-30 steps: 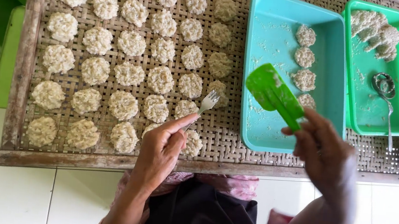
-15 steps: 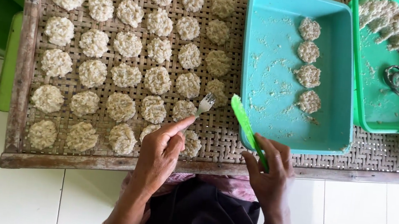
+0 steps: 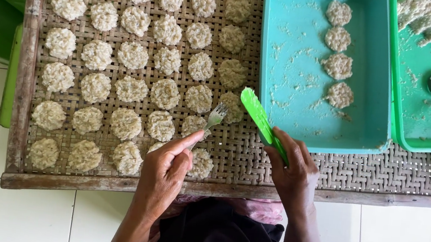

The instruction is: Arranging small dough crackers onto a woven drying rack using a fork and a plastic spatula.

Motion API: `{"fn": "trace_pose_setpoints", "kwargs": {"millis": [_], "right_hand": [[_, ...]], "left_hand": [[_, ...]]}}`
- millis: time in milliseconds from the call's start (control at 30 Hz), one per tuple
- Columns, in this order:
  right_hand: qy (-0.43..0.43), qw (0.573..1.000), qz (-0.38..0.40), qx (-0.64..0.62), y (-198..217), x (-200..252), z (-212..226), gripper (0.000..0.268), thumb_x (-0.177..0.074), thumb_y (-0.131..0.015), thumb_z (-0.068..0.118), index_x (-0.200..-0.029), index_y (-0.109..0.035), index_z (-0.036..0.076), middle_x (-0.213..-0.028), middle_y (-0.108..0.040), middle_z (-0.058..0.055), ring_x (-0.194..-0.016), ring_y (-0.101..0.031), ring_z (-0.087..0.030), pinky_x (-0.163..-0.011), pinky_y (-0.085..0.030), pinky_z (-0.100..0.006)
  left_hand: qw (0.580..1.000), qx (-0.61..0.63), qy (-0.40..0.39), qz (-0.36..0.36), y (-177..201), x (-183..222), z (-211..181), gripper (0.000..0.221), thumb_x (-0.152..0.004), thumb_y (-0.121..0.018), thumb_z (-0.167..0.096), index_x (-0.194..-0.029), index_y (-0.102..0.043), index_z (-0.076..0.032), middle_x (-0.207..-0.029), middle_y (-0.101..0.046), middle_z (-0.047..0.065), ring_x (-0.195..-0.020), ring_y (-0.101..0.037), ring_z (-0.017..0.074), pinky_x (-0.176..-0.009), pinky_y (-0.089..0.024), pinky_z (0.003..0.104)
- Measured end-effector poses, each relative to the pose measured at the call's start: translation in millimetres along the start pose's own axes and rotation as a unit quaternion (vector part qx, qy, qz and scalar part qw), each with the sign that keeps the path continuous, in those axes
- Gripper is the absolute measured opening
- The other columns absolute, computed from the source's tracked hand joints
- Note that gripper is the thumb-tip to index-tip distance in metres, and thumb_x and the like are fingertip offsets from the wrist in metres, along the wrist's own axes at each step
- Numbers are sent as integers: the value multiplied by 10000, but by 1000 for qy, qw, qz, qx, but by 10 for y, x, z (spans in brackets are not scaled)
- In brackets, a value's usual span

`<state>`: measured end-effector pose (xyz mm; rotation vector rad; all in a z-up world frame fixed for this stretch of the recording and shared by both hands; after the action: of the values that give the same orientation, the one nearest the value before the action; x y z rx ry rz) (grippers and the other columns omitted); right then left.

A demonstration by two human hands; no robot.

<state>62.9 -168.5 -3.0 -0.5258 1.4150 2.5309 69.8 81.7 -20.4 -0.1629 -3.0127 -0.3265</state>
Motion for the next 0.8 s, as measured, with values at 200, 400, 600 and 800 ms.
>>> {"fn": "trace_pose_setpoints", "kwargs": {"millis": [200, 400, 600, 800], "right_hand": [[24, 999, -19, 13, -236, -145, -275, 387, -926, -796, 85, -1283, -648, 85, -961, -748, -117, -639, -633, -135, -435, -496, -225], [-6, 998, -32, -56, 3, -215, -321, 277, -1041, -612, 154, -1278, -683, 30, -1129, -695, -205, -590, -490, -104, -376, -362, -227], [-17, 998, 25, -61, 280, -88, 1, 425, -869, -764, -14, -1280, -658, -10, -967, -731, -182, -622, -607, -133, -439, -474, -216], [-38, 996, 73, -33, 379, -186, 403, 361, -837, -751, -44, -1179, -727, 69, -1075, -759, -106, -680, -668, -121, -535, -531, -226]], "left_hand": [[1000, -20, 3, -13, 52, 10, -19, 467, -888, -515, 23, -1309, -698, -63, -648, -676, 29, -444, -454, 77, -381, -341, 196], [999, -28, -16, -4, 30, 31, -62, 450, -893, -541, 15, -1318, -681, -30, -687, -667, 32, -462, -429, 77, -389, -346, 197], [997, -30, -73, 2, -42, 17, -108, 479, -859, -561, 66, -1309, -687, -37, -687, -621, 11, -511, -434, 85, -442, -364, 222], [994, -72, -78, -12, -45, -22, -61, 485, -816, -556, 55, -1267, -707, -39, -680, -633, 34, -501, -476, 114, -440, -392, 261]]}}
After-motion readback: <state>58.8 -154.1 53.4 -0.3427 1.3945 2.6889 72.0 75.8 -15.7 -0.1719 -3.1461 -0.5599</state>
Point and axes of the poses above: each hand's wrist, its own x-axis away from the middle knuckle, its own y-axis out of the back of the hand, z = x × y, the point moved 7 cm from there along -x, towards the middle knuckle
